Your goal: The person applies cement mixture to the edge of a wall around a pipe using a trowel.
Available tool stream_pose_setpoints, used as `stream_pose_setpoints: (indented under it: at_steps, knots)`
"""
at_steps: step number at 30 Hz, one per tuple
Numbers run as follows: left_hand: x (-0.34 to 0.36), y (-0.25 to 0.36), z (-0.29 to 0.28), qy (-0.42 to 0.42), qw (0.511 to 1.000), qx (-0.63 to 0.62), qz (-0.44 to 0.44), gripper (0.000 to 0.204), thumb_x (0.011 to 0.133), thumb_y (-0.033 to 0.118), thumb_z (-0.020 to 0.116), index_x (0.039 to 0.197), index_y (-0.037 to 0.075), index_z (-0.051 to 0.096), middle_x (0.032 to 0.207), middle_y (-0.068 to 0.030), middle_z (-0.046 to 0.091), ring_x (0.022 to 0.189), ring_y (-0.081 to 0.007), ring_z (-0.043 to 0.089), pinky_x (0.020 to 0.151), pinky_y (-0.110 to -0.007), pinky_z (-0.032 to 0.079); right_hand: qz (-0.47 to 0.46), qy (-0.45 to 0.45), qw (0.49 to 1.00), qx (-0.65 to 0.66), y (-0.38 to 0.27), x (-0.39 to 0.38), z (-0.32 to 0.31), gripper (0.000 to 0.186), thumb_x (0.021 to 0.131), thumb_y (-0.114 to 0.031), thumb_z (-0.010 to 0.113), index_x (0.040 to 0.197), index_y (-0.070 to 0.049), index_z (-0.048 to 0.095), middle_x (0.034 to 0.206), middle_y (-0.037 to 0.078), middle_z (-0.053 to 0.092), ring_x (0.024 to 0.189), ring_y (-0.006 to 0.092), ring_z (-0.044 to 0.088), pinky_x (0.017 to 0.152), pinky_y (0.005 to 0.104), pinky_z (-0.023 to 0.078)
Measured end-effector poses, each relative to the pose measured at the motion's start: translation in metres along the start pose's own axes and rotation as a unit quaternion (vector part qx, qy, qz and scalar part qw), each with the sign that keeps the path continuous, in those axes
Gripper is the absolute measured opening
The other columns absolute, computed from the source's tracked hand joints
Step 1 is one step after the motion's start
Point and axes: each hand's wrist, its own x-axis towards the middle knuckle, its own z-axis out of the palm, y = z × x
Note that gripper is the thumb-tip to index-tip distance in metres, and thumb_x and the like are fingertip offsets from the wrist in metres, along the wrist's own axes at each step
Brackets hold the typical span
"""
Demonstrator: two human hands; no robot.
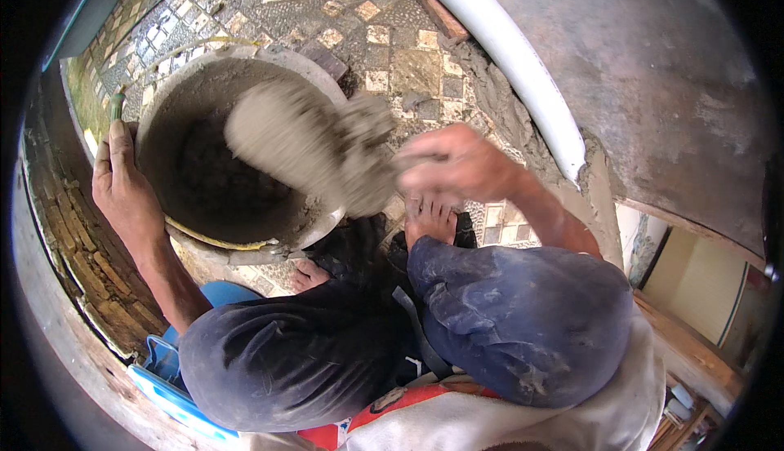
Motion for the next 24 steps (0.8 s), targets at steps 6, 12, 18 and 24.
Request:
stream_pose_setpoints:
  at_steps: [6,12,18,24]
  knots:
    - [-0.004,-0.002,-0.002,0.001,0.999,0.04,0.006,0.042,0.107,0.032,0.058,0.109,-0.007,0.072,0.098,-0.009,0.074,0.09,-0.0137,0.065,0.086,-0.027,0.05,0.242,0.303,0.886,0.254,0.109,-0.082,-0.077,0.027,0.105,-0.028,0.059,0.104,-0.001,0.063,0.067,0.0,0.056,0.044,0.0073,0.046,0.035,0.0222,0.037]
    - [-0.001,0.001,-0.002,0.003,1.0,0.012,-0.001,0.041,0.106,0.032,0.059,0.11,-0.006,0.073,0.101,-0.0087,0.074,0.095,-0.013,0.065,0.089,-0.027,0.049,0.225,0.402,0.87,0.179,0.114,-0.112,-0.017,0.033,0.108,-0.034,0.052,0.106,-0.003,0.062,0.068,0.0,0.055,0.045,0.0077,0.045,0.037,0.024,0.036]
    - [0.005,0.005,0.012,-0.003,1.0,0.003,0.005,0.042,0.106,0.032,0.059,0.115,-0.006,0.072,0.105,-0.0108,0.074,0.1,-0.015,0.067,0.093,-0.028,0.049,0.222,0.358,0.889,0.181,0.112,-0.091,0.044,0.036,0.11,-0.034,0.047,0.109,-0.001,0.059,0.074,0.006,0.059,0.05,0.0108,0.05,0.043,0.0254,0.041]
    - [0.011,0.008,0.01,-0.064,0.995,0.071,0.029,0.042,0.107,0.032,0.059,0.115,-0.008,0.07,0.107,-0.0106,0.073,0.1,-0.0147,0.066,0.093,-0.029,0.05,0.155,0.402,0.829,-0.357,0.166,-0.06,0.023,0.031,0.106,-0.032,0.053,0.106,-0.002,0.06,0.074,0.023,0.063,0.07,0.0311,0.072,0.056,0.0422,0.056]
